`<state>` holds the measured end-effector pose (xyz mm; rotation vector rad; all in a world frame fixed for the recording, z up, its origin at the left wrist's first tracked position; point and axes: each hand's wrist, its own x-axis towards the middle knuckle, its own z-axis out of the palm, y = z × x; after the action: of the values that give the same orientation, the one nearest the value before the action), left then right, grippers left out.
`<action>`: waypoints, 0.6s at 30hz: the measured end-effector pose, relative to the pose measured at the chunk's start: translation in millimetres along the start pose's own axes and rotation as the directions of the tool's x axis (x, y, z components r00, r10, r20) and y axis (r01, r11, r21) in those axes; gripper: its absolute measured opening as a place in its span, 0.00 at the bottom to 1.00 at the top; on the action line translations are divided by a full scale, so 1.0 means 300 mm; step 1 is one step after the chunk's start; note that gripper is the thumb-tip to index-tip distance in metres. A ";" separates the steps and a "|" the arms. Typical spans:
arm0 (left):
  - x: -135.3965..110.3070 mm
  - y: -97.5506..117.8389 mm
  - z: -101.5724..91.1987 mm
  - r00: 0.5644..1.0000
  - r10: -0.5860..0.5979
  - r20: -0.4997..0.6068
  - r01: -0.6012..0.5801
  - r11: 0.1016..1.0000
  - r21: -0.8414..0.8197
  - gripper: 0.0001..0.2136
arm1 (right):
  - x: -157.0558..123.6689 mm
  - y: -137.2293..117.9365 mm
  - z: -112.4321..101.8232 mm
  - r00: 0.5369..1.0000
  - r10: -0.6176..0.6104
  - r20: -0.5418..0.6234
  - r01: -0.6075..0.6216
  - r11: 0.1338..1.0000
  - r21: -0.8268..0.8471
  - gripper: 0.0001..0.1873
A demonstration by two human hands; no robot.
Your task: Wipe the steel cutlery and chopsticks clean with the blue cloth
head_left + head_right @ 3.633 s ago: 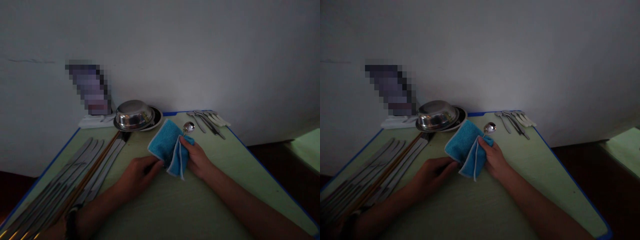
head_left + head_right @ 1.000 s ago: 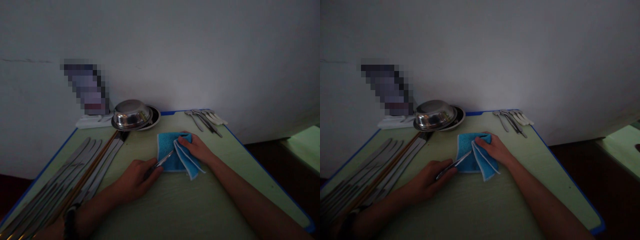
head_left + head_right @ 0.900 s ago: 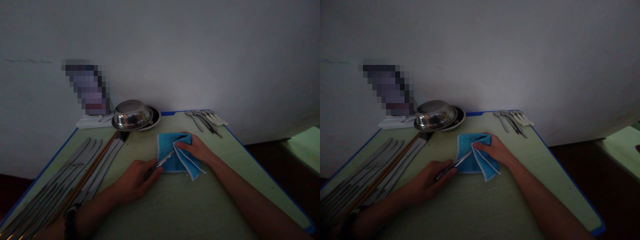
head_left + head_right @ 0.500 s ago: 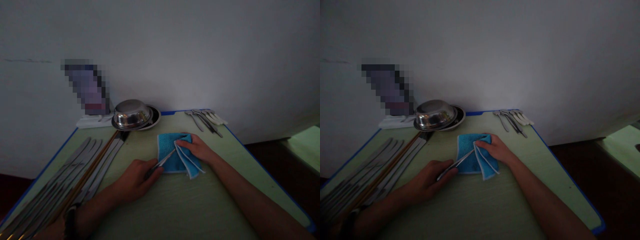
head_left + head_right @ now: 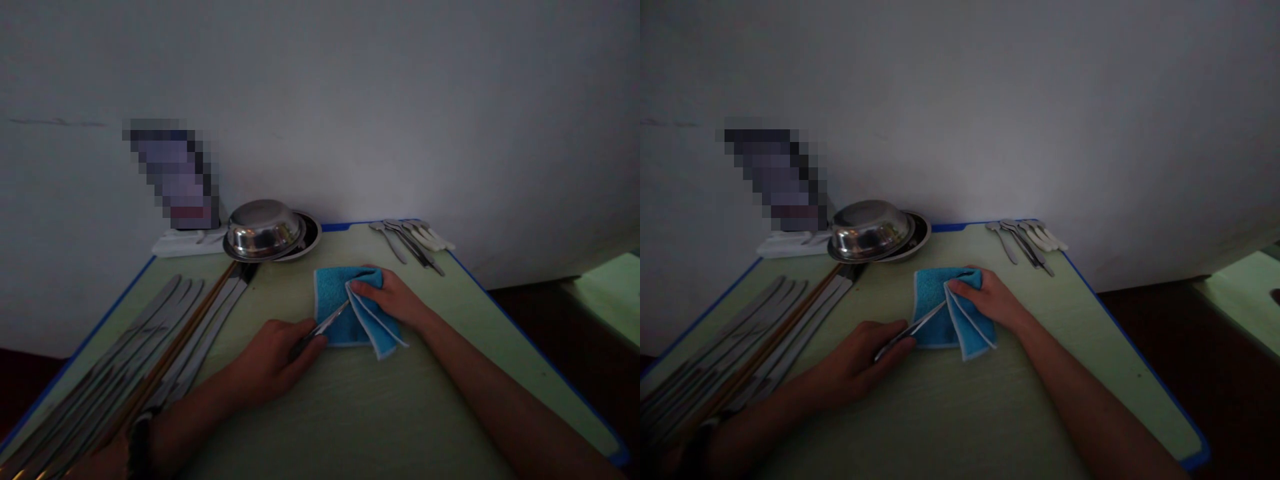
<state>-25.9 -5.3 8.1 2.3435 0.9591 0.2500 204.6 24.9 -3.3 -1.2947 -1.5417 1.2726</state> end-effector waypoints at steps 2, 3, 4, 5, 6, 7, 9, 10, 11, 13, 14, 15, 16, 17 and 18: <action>0.001 0.001 -0.001 1.000 -0.003 0.007 0.003 1.000 0.012 0.16 | 0.000 -0.008 -0.002 1.000 -0.007 0.007 0.007 1.000 -0.020 0.17; 0.001 0.001 -0.002 1.000 -0.002 0.009 0.002 1.000 0.017 0.16 | 0.000 -0.010 -0.002 1.000 -0.010 0.010 0.011 1.000 -0.029 0.17; 0.002 0.001 -0.002 1.000 0.000 0.011 0.000 1.000 0.022 0.16 | 0.000 -0.012 -0.003 1.000 -0.016 0.012 0.017 0.999 -0.041 0.18; 0.002 0.002 -0.002 1.000 0.000 0.012 -0.001 1.000 0.027 0.16 | 0.000 -0.012 -0.003 1.000 -0.023 0.009 0.024 0.998 -0.051 0.18; 0.002 0.002 -0.002 1.000 0.001 0.011 -0.001 0.999 0.034 0.16 | 0.000 -0.012 -0.003 1.000 -0.028 0.006 0.029 0.998 -0.056 0.18; 0.003 0.002 -0.002 1.000 0.002 0.010 -0.002 0.999 0.039 0.16 | 0.001 -0.011 -0.003 1.000 -0.029 0.004 0.029 0.998 -0.053 0.17; 0.003 0.002 -0.002 1.000 0.004 0.005 -0.005 0.999 0.052 0.16 | 0.001 -0.006 -0.002 1.000 -0.018 0.000 0.018 0.999 -0.029 0.16; 0.003 0.003 -0.002 1.000 0.006 0.003 -0.006 0.998 0.055 0.16 | 0.001 -0.003 -0.002 1.000 -0.008 0.000 0.008 1.000 -0.011 0.15; 0.003 0.003 -0.002 1.000 0.006 0.004 -0.007 0.998 0.056 0.16 | 0.002 0.000 -0.002 1.000 0.001 0.003 -0.001 1.000 0.008 0.14; 0.003 0.003 -0.001 1.000 0.005 0.005 -0.005 0.999 0.054 0.16 | 0.003 0.006 -0.002 1.000 0.009 0.002 -0.009 0.999 0.035 0.12; 0.003 0.002 -0.001 1.000 0.002 0.007 -0.002 0.999 0.051 0.16 | 0.004 0.009 -0.003 1.000 0.008 0.002 -0.009 0.999 0.045 0.10; 0.003 0.001 -0.001 1.000 0.000 0.007 0.000 0.999 0.050 0.16 | 0.005 0.010 -0.003 1.000 0.007 0.005 -0.007 0.998 0.057 0.09; 0.002 0.000 0.000 1.000 0.000 0.003 0.000 0.999 0.050 0.16 | 0.006 0.012 -0.004 1.000 0.003 0.014 -0.004 0.998 0.068 0.08; 0.002 -0.001 0.000 1.000 0.001 0.001 -0.001 0.999 0.048 0.16 | 0.006 0.012 -0.005 1.000 0.000 0.024 -0.001 0.997 0.079 0.08; 0.002 -0.002 0.000 1.000 0.003 0.002 -0.003 0.999 0.043 0.16 | 0.006 0.013 -0.006 0.999 -0.003 0.034 0.001 0.996 0.087 0.08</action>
<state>-25.7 -4.7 7.7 2.3842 0.9695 0.2305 206.8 27.1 -6.7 -1.2223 -1.4938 1.3513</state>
